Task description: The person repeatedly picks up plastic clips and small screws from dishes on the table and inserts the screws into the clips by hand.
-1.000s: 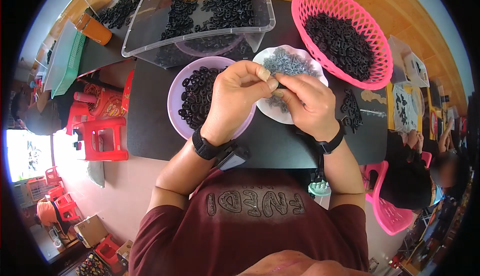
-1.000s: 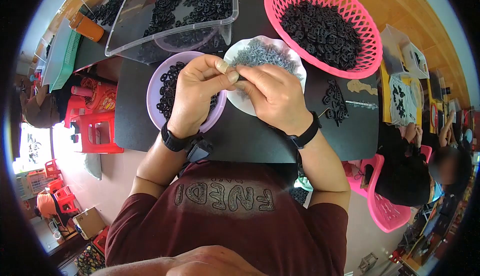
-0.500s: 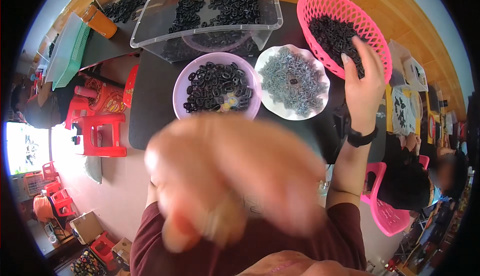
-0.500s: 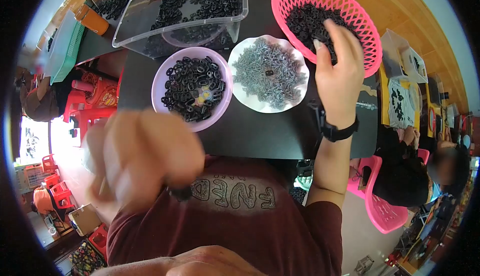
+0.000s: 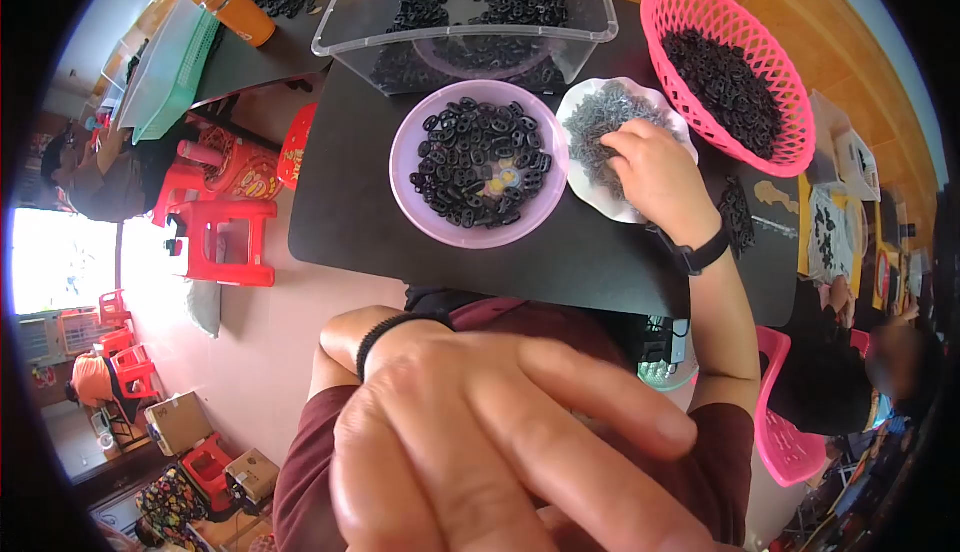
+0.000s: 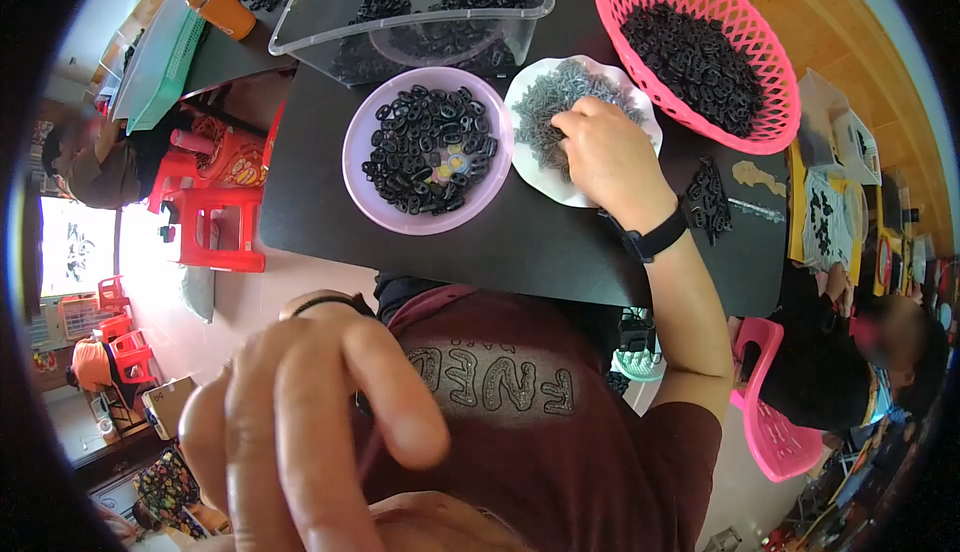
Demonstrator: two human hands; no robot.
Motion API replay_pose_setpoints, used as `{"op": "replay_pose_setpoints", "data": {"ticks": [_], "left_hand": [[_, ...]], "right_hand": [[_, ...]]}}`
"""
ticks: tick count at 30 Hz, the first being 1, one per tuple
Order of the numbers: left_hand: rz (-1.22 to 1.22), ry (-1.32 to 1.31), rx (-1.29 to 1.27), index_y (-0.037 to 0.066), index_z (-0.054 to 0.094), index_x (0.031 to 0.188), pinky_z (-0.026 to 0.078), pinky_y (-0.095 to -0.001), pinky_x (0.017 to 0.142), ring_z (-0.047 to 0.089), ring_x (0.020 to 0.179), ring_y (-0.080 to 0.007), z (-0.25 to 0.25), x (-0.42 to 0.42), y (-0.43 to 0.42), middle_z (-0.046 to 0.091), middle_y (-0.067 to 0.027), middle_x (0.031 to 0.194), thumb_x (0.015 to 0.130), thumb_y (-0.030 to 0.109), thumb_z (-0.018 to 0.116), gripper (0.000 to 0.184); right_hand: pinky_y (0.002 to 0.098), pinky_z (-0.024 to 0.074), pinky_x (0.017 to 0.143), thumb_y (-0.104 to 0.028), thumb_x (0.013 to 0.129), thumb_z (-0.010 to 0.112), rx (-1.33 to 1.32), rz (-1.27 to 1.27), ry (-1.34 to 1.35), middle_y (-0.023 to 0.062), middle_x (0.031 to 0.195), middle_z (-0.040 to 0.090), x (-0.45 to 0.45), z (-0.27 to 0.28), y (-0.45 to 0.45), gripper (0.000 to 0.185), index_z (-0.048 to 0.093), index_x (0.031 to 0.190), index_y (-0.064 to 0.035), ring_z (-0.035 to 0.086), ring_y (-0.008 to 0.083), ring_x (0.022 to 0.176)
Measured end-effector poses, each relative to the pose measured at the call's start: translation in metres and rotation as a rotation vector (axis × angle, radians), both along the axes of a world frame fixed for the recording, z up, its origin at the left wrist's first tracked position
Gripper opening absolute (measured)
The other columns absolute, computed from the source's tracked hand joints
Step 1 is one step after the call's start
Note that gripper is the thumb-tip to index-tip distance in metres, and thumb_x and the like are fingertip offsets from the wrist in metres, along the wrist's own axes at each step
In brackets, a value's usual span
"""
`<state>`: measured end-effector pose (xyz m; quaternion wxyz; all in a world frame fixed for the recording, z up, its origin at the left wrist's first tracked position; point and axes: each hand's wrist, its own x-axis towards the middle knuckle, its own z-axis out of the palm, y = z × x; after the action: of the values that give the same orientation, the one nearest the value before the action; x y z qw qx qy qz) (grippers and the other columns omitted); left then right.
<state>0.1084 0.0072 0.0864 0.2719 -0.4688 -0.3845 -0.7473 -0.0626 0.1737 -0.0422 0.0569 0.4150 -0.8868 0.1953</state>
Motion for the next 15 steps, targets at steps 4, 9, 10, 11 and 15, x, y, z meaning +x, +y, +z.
{"op": "replay_pose_setpoints", "data": {"ticks": [4, 9, 10, 11, 15], "left_hand": [[0.382, -0.216, -0.379, 0.004, 0.065, 0.098, 0.045, -0.0456, 0.089, 0.063, 0.101, -0.0276, -0.009, -0.014, -0.030, 0.068, -0.0135, 0.098, 0.092, 0.014, 0.061, 0.012], [0.742, -0.811, -1.031, 0.000, 0.065, 0.100, 0.050, -0.0284, 0.079, 0.067, 0.090, -0.0158, -0.038, -0.052, -0.074, 0.070, -0.0084, 0.100, 0.084, 0.008, 0.064, 0.018], [0.747, -0.815, -1.033, 0.000, 0.065, 0.100, 0.050, -0.0284, 0.079, 0.067, 0.090, -0.0158, -0.051, -0.063, -0.084, 0.070, -0.0084, 0.100, 0.084, 0.008, 0.064, 0.018], [0.752, -0.774, -1.186, 0.000, 0.065, 0.100, 0.051, -0.0315, 0.081, 0.066, 0.091, -0.0206, -0.066, -0.074, -0.094, 0.069, -0.0106, 0.099, 0.084, 0.008, 0.063, 0.018], [0.856, -0.511, -1.501, 0.002, 0.065, 0.100, 0.050, -0.0395, 0.084, 0.064, 0.092, -0.0327, -0.104, -0.102, -0.108, 0.067, -0.0161, 0.096, 0.082, 0.008, 0.061, 0.019]], "right_hand": [[0.0416, 0.0497, 0.074, -0.011, 0.082, 0.065, 0.022, -0.017, -0.047, 0.0095, 0.087, 0.062, -0.002, 0.002, 0.002, 0.005, 0.067, 0.085, -0.0069, 0.062, 0.0307, 0.088], [0.0412, 0.0495, 0.069, -0.009, 0.080, 0.066, -0.101, -0.040, -0.160, 0.0102, 0.082, 0.062, -0.004, 0.004, 0.008, 0.005, 0.064, 0.081, -0.0046, 0.062, 0.0304, 0.080], [0.0407, 0.0494, 0.068, -0.008, 0.078, 0.067, -0.159, -0.048, -0.245, 0.0104, 0.080, 0.062, -0.004, 0.005, 0.008, 0.006, 0.062, 0.080, -0.0039, 0.062, 0.0302, 0.077], [0.0407, 0.0494, 0.068, -0.008, 0.078, 0.067, -0.161, -0.043, -0.246, 0.0104, 0.080, 0.062, -0.004, 0.005, 0.009, 0.006, 0.062, 0.080, -0.0039, 0.062, 0.0302, 0.077], [0.0377, 0.0489, 0.065, -0.004, 0.075, 0.069, -0.305, -0.038, -0.155, 0.0107, 0.077, 0.063, -0.004, 0.009, 0.010, 0.008, 0.061, 0.079, -0.0029, 0.063, 0.0291, 0.073]]}}
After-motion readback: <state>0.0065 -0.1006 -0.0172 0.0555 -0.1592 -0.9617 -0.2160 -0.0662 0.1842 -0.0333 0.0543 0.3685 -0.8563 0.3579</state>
